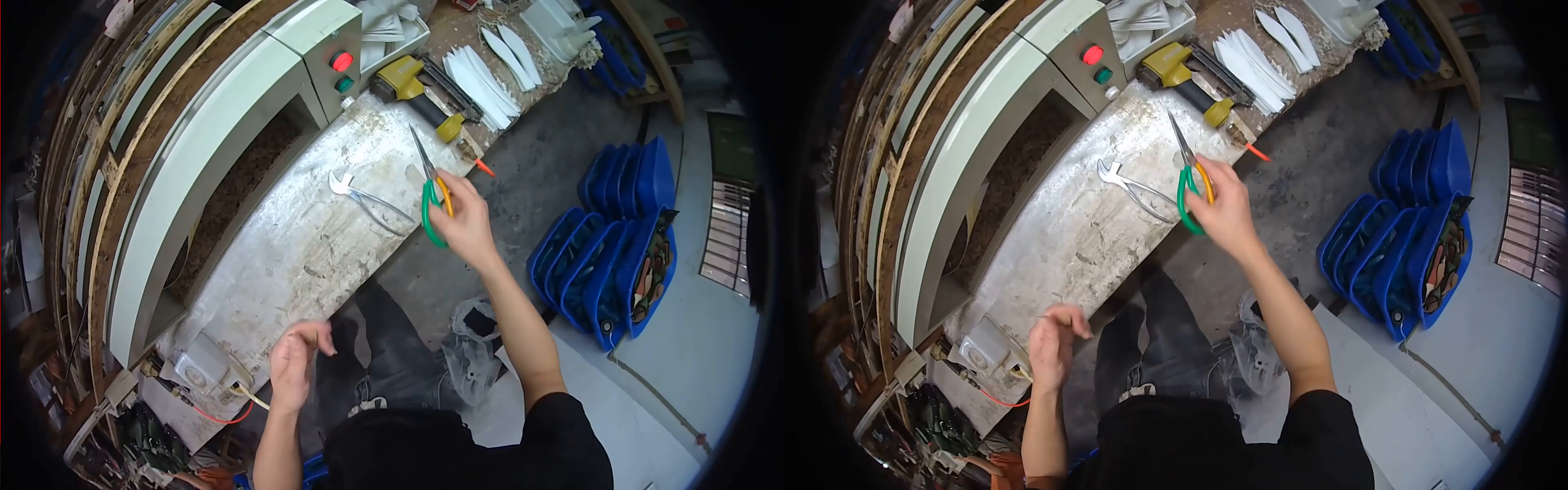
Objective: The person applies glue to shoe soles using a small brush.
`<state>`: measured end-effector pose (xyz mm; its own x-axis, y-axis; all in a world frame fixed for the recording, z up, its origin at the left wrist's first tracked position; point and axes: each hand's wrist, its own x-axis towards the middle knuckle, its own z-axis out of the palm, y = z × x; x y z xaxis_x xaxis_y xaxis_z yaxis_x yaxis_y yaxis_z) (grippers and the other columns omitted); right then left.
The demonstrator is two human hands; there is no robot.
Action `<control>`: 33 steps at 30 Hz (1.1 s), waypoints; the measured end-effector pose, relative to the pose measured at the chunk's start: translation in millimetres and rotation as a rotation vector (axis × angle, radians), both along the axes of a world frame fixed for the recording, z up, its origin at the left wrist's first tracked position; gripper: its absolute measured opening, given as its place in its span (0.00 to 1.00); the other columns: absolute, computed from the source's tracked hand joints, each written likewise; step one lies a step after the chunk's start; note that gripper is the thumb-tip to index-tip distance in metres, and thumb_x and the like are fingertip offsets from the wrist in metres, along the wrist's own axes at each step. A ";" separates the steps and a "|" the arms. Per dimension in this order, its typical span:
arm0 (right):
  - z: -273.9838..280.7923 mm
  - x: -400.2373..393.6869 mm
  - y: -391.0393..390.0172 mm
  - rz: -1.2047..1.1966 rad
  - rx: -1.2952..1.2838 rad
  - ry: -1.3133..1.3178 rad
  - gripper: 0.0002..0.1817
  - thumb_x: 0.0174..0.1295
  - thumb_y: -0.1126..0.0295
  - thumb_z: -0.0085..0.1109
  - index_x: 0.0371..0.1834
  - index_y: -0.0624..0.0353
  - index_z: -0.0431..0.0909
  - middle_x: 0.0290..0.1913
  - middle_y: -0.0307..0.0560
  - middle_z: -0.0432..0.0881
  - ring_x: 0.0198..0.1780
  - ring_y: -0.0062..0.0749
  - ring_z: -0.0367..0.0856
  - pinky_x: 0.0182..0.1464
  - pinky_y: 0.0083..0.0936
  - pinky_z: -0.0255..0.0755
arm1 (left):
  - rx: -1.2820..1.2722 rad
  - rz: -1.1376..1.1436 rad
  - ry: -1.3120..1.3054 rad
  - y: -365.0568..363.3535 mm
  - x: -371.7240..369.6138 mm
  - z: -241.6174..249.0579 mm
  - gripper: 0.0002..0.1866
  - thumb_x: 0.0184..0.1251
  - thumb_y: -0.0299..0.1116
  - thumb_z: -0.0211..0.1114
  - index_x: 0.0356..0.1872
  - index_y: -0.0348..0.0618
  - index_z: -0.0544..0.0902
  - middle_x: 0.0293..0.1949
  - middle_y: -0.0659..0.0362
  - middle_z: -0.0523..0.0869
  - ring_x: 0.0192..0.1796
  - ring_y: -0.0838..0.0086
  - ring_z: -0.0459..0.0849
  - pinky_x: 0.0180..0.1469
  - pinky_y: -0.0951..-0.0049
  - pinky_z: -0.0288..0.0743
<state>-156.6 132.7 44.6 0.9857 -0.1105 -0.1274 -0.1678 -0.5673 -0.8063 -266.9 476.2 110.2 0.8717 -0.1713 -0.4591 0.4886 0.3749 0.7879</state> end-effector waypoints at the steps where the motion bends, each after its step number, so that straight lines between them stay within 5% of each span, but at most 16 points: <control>1: -13.3 20.6 -2.9 0.068 -0.174 -0.063 0.33 0.59 0.71 0.69 0.71 0.61 0.75 0.67 0.53 0.78 0.50 0.47 0.84 0.53 0.35 0.79 | -0.019 -0.032 -0.024 4.2 -5.0 -3.2 0.13 0.84 0.29 0.54 0.46 0.32 0.86 0.33 0.55 0.83 0.34 0.72 0.80 0.44 0.73 0.77; 6: -70.5 85.0 12.9 0.190 -0.589 -0.217 0.30 0.59 0.72 0.68 0.67 0.60 0.77 0.68 0.58 0.76 0.51 0.53 0.82 0.54 0.42 0.79 | 0.220 -0.054 -0.126 4.6 -21.7 7.4 0.11 0.82 0.28 0.57 0.46 0.31 0.86 0.32 0.54 0.85 0.31 0.73 0.80 0.40 0.75 0.77; 11: -92.3 86.0 31.1 0.073 -0.694 -0.314 0.26 0.60 0.73 0.66 0.64 0.61 0.78 0.65 0.58 0.77 0.53 0.53 0.80 0.55 0.42 0.78 | 0.250 0.071 -0.003 24.3 -43.3 2.5 0.08 0.79 0.25 0.61 0.46 0.32 0.86 0.31 0.54 0.85 0.29 0.73 0.81 0.39 0.76 0.78; 14: -68.8 58.0 67.8 0.068 -0.608 -0.440 0.23 0.62 0.73 0.65 0.62 0.62 0.78 0.59 0.58 0.78 0.55 0.53 0.78 0.57 0.40 0.77 | 0.094 0.192 0.059 47.0 -57.3 -17.9 0.07 0.78 0.23 0.62 0.47 0.31 0.86 0.30 0.55 0.86 0.30 0.72 0.83 0.40 0.76 0.80; 16: -71.8 34.4 94.8 0.230 -0.474 -0.200 0.22 0.63 0.73 0.65 0.61 0.63 0.78 0.54 0.55 0.78 0.53 0.51 0.77 0.56 0.39 0.75 | -0.069 0.282 0.122 54.3 -66.5 -26.2 0.07 0.76 0.21 0.63 0.48 0.31 0.86 0.30 0.55 0.86 0.30 0.72 0.84 0.41 0.75 0.81; 21: -112.1 39.5 98.7 0.282 -0.443 -0.340 0.19 0.65 0.71 0.65 0.59 0.63 0.79 0.52 0.54 0.79 0.50 0.48 0.77 0.56 0.39 0.73 | 0.199 0.232 0.141 38.3 -48.0 10.9 0.09 0.81 0.27 0.60 0.47 0.31 0.85 0.27 0.56 0.84 0.29 0.72 0.83 0.42 0.74 0.82; 26: -101.8 79.5 60.6 0.042 -0.535 -0.560 0.18 0.66 0.71 0.64 0.58 0.63 0.77 0.51 0.54 0.79 0.51 0.49 0.77 0.57 0.39 0.72 | 0.321 0.241 0.088 53.5 -78.1 10.2 0.12 0.84 0.30 0.57 0.45 0.30 0.84 0.24 0.57 0.81 0.27 0.73 0.81 0.39 0.73 0.81; 33: -110.2 97.1 33.5 0.138 -0.591 -0.432 0.23 0.64 0.72 0.64 0.64 0.62 0.76 0.56 0.57 0.77 0.54 0.53 0.77 0.59 0.42 0.73 | 0.073 0.527 0.270 78.3 -135.6 -0.8 0.13 0.83 0.30 0.57 0.41 0.29 0.85 0.23 0.56 0.81 0.25 0.71 0.80 0.37 0.74 0.79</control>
<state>-59.5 166.3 -65.6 0.9445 0.0877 0.3166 0.1987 -0.9199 -0.3382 -402.5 554.5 109.4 0.6814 0.2930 -0.6707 0.4380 0.5709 0.6944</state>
